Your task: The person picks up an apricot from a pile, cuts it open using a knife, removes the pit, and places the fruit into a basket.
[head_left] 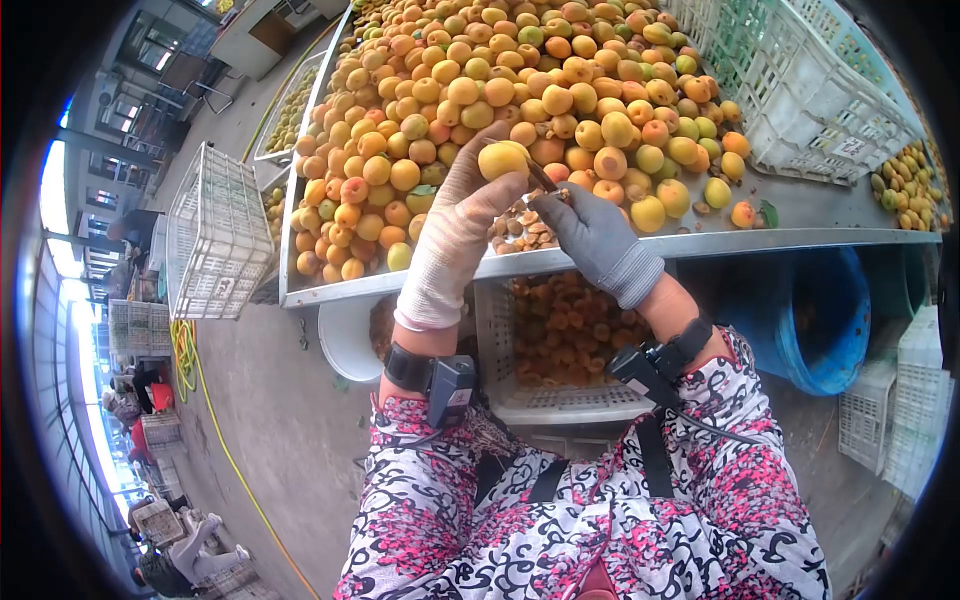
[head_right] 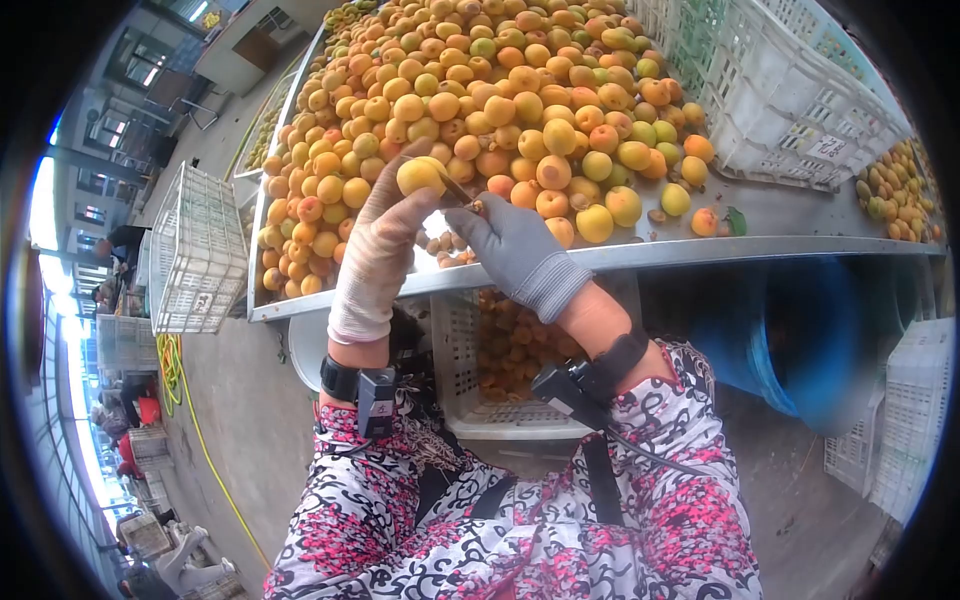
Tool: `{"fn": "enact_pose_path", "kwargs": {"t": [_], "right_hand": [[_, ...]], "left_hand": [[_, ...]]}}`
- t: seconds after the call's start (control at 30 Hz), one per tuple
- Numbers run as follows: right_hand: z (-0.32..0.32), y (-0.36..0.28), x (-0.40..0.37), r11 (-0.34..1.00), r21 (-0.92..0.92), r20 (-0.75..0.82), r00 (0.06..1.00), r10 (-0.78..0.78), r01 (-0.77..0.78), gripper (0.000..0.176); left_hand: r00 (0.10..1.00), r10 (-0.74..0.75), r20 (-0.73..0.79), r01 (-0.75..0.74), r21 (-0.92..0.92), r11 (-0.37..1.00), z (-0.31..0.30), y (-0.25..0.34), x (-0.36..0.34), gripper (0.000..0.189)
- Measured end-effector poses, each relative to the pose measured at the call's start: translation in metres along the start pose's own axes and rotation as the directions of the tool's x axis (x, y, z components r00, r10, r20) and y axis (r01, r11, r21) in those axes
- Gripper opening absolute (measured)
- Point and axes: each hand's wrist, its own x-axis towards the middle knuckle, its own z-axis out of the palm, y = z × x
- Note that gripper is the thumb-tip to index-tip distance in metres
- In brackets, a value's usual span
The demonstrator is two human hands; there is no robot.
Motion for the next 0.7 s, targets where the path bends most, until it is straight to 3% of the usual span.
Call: {"fn": "enact_pose_path", "kwargs": {"t": [0.1,0.17,0.2,0.3,0.33,0.4,0.47,0.5,0.57,0.6,0.67,0.7], "right_hand": [[0.007,0.001,-0.004,0.998,-0.054,0.023,0.999,0.033,-0.032,0.04],[0.03,0.015,-0.005,0.983,0.165,-0.144,0.988,-0.057,0.081,0.039],[0.031,0.016,-0.005,0.983,0.165,-0.145,0.988,-0.057,0.081,0.039],[0.028,0.013,-0.005,0.983,0.137,-0.164,0.982,-0.098,0.121,0.039],[0.025,0.012,-0.005,0.991,0.114,-0.142,0.989,-0.048,0.065,0.039],[0.017,0.013,-0.004,0.996,0.087,-0.122,0.993,0.003,0.008,0.039],[0.012,0.013,-0.002,0.998,0.06,-0.026,0.999,0.024,-0.022,0.039],[0.013,0.012,-0.003,0.998,0.061,-0.025,0.999,0.024,-0.023,0.039],[0.019,0.009,-0.006,0.995,0.097,-0.046,0.999,-0.001,0.005,0.039],[0.026,0.012,-0.006,0.995,0.097,-0.046,0.999,-0.001,0.005,0.039],[0.04,0.02,-0.006,0.982,0.057,-0.228,0.96,-0.164,0.181,0.042],[0.039,0.019,-0.006,0.982,0.057,-0.227,0.96,-0.163,0.181,0.042]], "left_hand": [[0.999,0.029,0.027,-0.032,0.12,0.992,-0.009,-0.013,0.003,0.047],[0.998,0.053,-0.037,-0.058,-0.152,0.987,-0.006,-0.029,0.006,0.043],[0.998,-0.008,-0.066,-0.012,-0.292,0.956,0.001,-0.032,0.002,0.042],[0.99,-0.064,-0.123,0.018,-0.341,0.94,0.006,-0.037,0.006,0.045],[0.99,-0.064,-0.122,0.019,-0.341,0.94,0.005,-0.033,0.005,0.045],[0.988,0.013,-0.155,-0.02,-0.05,0.999,0.001,-0.021,0.004,0.046],[0.989,0.06,-0.134,-0.054,0.049,0.997,-0.002,-0.015,0.005,0.047],[0.988,0.104,-0.11,-0.087,0.148,0.985,-0.004,-0.013,0.005,0.047],[0.993,0.095,-0.075,-0.082,0.161,0.983,-0.01,-0.02,0.006,0.044],[0.989,0.076,-0.13,-0.074,0.021,0.997,-0.01,-0.032,0.007,0.043],[0.981,-0.041,-0.188,-0.01,-0.263,0.965,-0.001,-0.037,0.008,0.043],[0.981,-0.041,-0.189,-0.01,-0.264,0.964,0.006,-0.031,0.006,0.043]]}}
